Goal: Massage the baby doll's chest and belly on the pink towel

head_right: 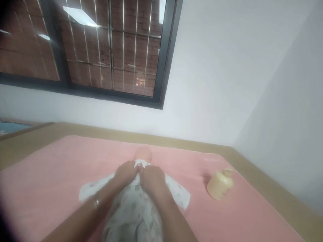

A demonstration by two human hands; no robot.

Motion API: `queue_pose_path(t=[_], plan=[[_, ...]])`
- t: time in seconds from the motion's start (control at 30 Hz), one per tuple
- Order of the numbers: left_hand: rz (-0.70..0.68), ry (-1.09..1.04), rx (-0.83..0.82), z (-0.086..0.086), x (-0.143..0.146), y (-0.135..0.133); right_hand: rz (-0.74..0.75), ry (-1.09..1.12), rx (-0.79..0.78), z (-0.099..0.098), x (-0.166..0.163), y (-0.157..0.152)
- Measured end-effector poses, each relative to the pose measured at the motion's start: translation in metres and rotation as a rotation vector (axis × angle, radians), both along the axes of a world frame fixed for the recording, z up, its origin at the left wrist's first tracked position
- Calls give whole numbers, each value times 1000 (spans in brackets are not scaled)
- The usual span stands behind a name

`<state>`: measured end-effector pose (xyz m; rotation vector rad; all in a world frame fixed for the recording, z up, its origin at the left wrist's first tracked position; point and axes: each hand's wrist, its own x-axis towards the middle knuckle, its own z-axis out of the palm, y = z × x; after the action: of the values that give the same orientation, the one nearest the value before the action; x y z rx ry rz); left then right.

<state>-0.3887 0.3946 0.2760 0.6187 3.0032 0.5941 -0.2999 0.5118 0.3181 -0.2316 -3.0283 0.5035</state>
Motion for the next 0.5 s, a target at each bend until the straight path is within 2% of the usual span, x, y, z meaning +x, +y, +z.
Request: queue_pose_path(t=[0.1,0.2,0.3,0.4,0.5], plan=[[-35,97,-89,3,7,1,1,5,16,-6,-5,0],[-33,227,-201,9,23,6,-4,-1,12,-22,-20,8],[-33,252,-216,13,33,9,-17,-20,-11,-33,-31,16],[-21,254,-188,9,28,8,13,12,-8,-29,-27,16],[-23,146,-68,4,11,3,103,33,90,-16,-14,9]])
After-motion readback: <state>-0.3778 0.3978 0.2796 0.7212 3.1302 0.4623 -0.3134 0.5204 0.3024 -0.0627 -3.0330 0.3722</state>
